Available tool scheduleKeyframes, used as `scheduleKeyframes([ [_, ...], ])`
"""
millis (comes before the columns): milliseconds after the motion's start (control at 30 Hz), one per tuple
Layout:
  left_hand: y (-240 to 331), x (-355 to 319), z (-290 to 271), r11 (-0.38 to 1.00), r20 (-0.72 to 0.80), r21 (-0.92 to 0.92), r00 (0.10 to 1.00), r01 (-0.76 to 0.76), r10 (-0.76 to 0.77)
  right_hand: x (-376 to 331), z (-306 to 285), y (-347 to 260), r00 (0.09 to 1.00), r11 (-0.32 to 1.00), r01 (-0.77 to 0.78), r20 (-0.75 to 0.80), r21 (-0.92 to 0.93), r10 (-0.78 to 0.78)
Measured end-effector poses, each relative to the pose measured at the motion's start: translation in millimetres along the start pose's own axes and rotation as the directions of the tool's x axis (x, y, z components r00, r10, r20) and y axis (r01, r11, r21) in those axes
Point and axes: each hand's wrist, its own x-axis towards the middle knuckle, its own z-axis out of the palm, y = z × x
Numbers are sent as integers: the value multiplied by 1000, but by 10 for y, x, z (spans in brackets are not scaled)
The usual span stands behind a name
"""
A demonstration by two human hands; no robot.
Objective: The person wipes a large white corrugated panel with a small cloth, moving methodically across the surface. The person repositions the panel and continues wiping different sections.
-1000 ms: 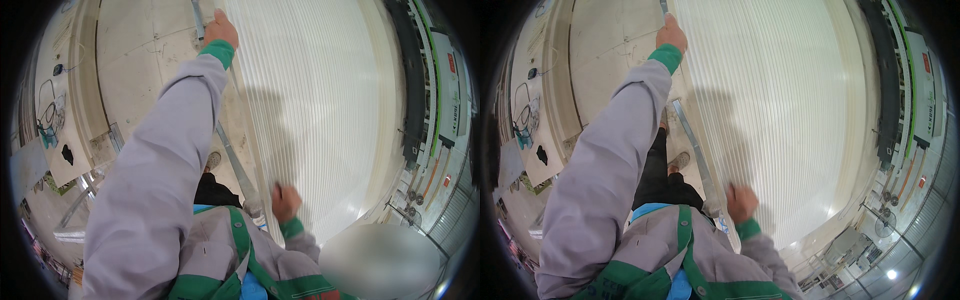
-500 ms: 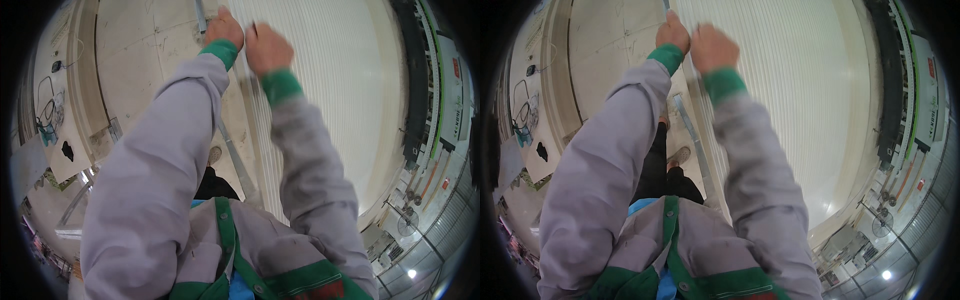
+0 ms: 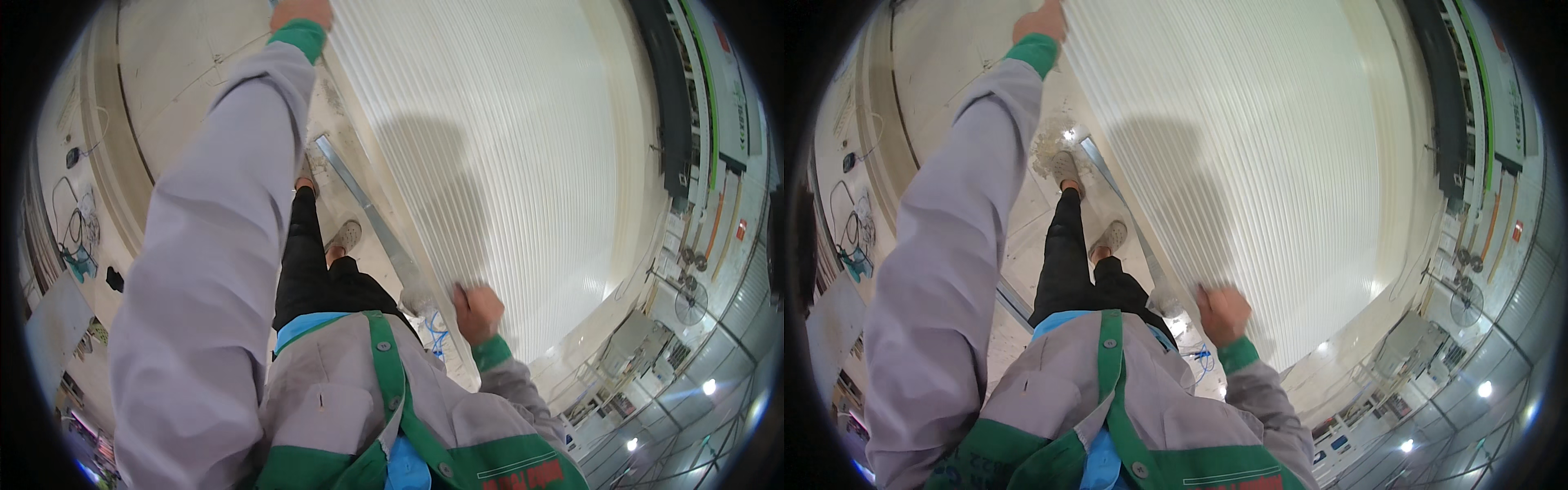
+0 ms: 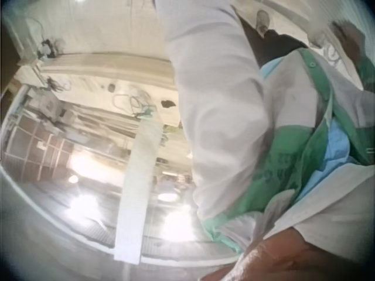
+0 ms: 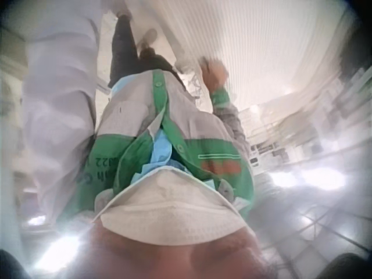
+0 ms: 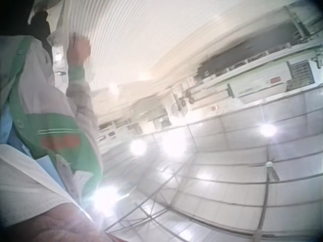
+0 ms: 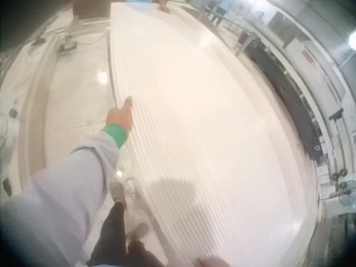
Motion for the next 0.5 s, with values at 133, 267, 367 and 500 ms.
scheduleKeyframes([
  [133, -84, 75, -71, 991, 67, 21, 990, -129, 127, -1096, -287, 259, 975, 981, -192, 121, 17, 188],
  [267, -83, 75, -79, 983, 25, -140, 992, -122, 127, -1387, -320, 419, 961, 968, -249, 139, 42, 241],
  [367, -11, 57, -108, 971, 143, -237, 990, 16, 19, -1302, -291, 467, 963, 968, -246, 128, 49, 238],
  [500, 21, -27, -129, 964, 70, -254, 992, -80, 101, -916, -269, 347, 973, 976, -214, 97, 44, 209],
])
